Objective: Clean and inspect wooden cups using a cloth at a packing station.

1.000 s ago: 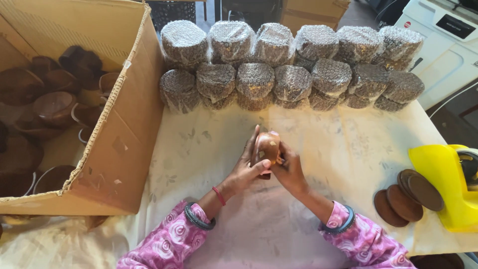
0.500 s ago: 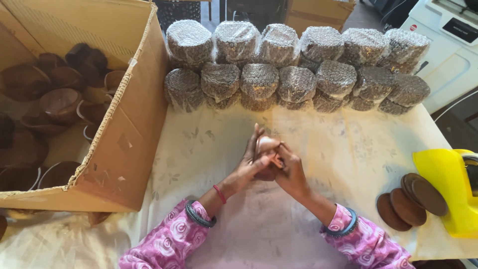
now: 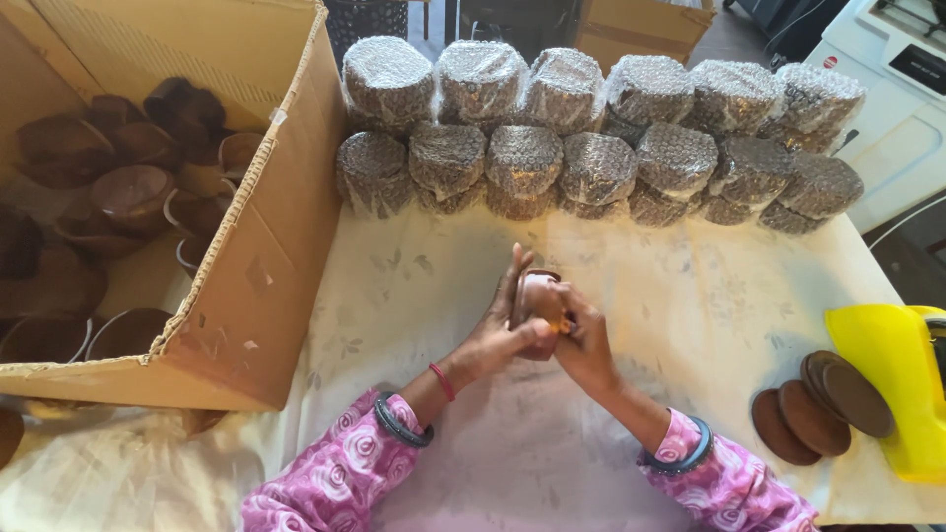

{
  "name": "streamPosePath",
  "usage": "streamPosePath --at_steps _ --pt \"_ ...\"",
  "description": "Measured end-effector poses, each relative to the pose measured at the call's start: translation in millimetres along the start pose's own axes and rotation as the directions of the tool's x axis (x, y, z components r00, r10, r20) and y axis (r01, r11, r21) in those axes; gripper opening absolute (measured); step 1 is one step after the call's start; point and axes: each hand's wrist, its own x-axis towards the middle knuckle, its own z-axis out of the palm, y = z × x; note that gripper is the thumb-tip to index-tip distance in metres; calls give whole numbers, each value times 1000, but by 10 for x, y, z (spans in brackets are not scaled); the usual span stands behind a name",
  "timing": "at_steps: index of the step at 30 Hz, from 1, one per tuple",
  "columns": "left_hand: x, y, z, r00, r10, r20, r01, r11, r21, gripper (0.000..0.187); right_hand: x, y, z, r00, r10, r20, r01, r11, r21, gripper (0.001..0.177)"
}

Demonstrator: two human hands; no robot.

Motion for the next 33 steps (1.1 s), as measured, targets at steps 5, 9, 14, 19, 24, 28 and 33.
streamPosePath --at_steps 5,9,14,19,24,28,33 --pt "-24 25 34 999 -38 -10 39 996 79 117 107 -276 44 998 65 5 -65 996 -64 40" --pt "-23 -166 -74 987 -156 22 158 970 -185 110 81 -424 111 987 -147 67 162 895 -415 41" --pt "-19 -181 -43 997 -77 1 77 996 -54 107 59 -239 34 1000 -21 18 25 971 -237 40" --pt "-12 281 130 968 -251 -18 251 968 8 113 52 -93 -19 965 261 20 -261 951 167 39" --pt "-69 -274 -116 981 -183 59 192 953 -237 97 85 -450 108 993 -93 67 111 927 -357 37" --pt "-29 -58 -7 978 -202 43 206 958 -199 100 61 -196 24 995 -92 38 98 959 -265 33" --pt "-49 80 89 978 -210 11 209 965 -157 109 125 -218 26 998 -50 30 52 995 -86 33"
